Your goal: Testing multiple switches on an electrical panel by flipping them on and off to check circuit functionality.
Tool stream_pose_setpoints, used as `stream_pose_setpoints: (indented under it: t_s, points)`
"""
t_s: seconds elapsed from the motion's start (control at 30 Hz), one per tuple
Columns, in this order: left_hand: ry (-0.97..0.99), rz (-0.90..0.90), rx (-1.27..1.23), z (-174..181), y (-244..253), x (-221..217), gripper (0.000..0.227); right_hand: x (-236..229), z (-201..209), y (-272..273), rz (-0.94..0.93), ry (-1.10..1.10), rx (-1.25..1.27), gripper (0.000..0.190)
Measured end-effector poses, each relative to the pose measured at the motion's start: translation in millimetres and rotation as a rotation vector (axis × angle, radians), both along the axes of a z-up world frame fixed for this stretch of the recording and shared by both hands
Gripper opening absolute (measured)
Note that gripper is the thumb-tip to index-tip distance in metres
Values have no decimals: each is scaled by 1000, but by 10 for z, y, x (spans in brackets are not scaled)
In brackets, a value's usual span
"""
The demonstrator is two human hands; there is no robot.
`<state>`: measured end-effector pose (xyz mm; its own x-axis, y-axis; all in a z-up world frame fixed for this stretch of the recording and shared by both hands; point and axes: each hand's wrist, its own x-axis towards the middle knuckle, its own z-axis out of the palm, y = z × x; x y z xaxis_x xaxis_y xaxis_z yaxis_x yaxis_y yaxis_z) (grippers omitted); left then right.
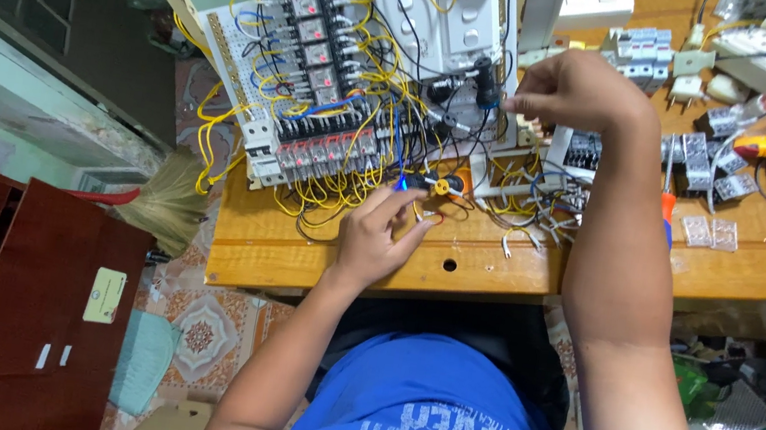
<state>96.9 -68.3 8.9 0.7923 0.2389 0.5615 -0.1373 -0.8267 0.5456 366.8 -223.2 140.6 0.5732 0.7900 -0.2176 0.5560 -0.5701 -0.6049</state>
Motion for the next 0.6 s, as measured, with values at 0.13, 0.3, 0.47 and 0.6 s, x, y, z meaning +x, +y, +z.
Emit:
stream_pose_setpoints:
  t_s: [0.13,0.3,0.47,0.6]
  points:
    - [56,62,-82,-109,57,-110,28,-160,109,12,88,23,1,15]
    - [-52,19,-303,-228,122,-128,21,-465,105,69,142,-5,39,19]
    - [-60,-11,-313,-243,141,-125,19,-719,-72,-91,185,-163,137,25]
    - [-72,-31,-315,-206,128,-139,15,-850,-526,-228,165,-277,288,36]
